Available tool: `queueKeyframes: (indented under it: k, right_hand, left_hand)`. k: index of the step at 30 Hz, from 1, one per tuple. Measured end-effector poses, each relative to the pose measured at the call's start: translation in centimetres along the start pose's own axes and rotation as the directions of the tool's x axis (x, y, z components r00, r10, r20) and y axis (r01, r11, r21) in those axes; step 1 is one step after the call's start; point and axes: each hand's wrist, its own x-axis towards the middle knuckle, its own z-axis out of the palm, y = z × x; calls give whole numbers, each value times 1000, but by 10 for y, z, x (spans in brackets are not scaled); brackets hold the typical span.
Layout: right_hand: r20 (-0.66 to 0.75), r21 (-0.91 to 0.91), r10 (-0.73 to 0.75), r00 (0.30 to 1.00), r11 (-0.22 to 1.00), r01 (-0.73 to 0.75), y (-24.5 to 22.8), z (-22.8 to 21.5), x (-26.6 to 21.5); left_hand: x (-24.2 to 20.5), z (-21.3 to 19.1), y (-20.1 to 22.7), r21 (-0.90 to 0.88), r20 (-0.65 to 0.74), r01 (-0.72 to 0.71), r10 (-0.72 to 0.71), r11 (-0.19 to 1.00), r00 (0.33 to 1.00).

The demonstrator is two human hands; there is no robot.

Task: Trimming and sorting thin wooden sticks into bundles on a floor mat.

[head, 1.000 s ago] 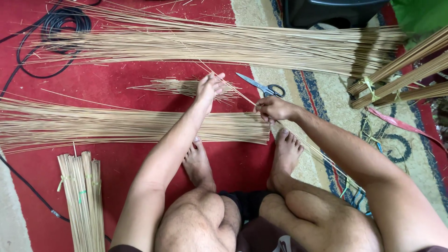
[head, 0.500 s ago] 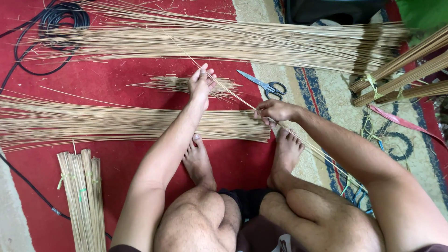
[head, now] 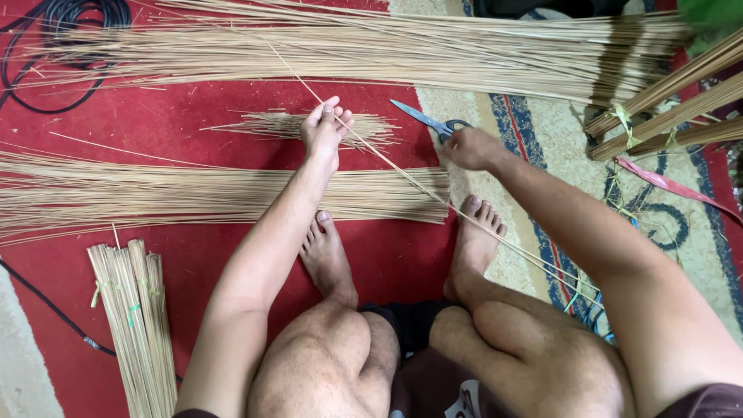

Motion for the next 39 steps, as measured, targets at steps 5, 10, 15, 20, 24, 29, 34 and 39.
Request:
queueKeyframes:
  k: [5,10,15,20,24,29,34,39]
  right_hand:
    - [-196,-421,-85,977,907,-5,53,12,35]
    - [-154,-591,-88,984,806,-21,35,32,47]
    - [-81,-487,21,996,872,-58,33,21,58]
    - [-10,-53,70,997,996,-71,22,-8,29]
    - [-4,254,111,994,961,-106,26,-19,24]
    - [32,315,-31,999,949,19,-50,-76,-21]
    - [160,218,-79,984,975,43,-88,-95,-24]
    - [169,99,-43,985,995,26,-105,-104,-20]
  left_hand:
    - [-13,3,-4,50,66,-29,25,998,998]
    - [-28,4,-5,127,177,-39,17,991,984]
    - [-40,7,-4,135,254,-28,-7,990,967]
    - [-43,3,-3,151,279,-7,-36,989,960]
    - [-42,0,-2,158,280,7,-51,987,959]
    - [-41,2,-6,183,269,-1,-49,983,962]
    - [-39,6,-8,228,259,-8,-52,974,965]
    - [-39,3,-20,261,258,-27,-43,965,965]
